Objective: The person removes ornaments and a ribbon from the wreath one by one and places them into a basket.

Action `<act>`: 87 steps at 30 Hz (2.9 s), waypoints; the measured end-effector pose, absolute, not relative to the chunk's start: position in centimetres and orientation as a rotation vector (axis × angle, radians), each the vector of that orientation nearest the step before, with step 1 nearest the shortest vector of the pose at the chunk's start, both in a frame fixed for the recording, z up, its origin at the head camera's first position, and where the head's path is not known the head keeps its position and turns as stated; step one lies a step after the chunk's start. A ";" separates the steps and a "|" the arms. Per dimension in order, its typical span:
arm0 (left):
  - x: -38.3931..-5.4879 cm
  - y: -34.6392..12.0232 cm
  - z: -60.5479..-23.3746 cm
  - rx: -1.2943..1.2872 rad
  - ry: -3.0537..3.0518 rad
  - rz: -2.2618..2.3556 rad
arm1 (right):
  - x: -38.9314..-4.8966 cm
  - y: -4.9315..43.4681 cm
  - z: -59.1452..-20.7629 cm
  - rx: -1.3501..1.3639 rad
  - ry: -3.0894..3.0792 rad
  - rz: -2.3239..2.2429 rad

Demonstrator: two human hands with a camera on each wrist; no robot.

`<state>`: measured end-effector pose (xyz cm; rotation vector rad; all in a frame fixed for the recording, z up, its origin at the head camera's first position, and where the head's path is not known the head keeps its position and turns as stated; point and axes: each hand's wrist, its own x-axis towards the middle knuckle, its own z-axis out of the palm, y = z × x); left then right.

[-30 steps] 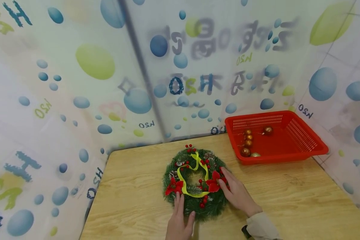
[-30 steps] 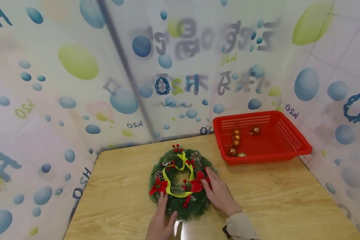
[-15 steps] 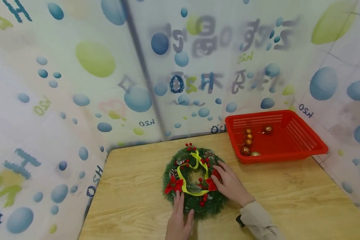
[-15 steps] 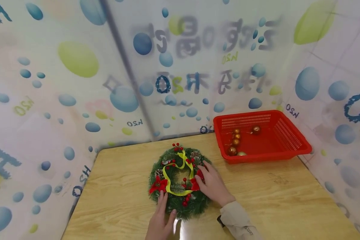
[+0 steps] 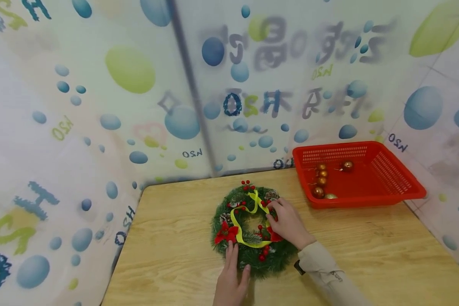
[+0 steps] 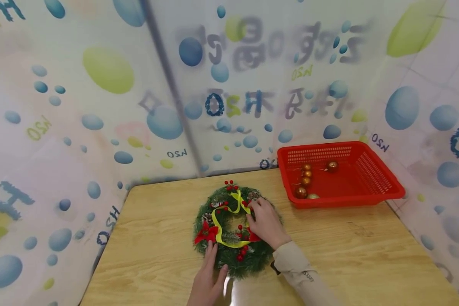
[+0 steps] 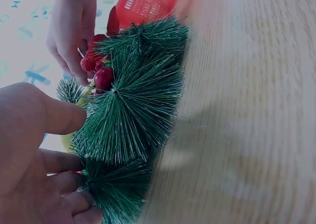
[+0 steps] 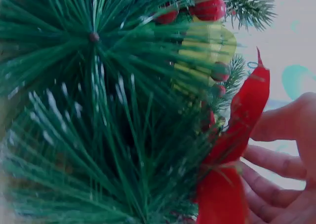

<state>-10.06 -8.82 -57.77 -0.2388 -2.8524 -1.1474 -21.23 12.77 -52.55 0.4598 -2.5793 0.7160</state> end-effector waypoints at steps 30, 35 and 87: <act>-10.0 -9.0 -57.5 -0.254 -2.873 -1.164 | -22.3 11.6 -52.6 0.316 -2.788 0.903; -10.1 -8.9 -57.6 -0.242 -2.887 -1.156 | -22.4 11.7 -53.0 0.325 -2.753 0.904; -9.9 -9.0 -57.3 -0.259 -2.866 -1.182 | -21.1 11.0 -50.8 0.328 -2.538 1.163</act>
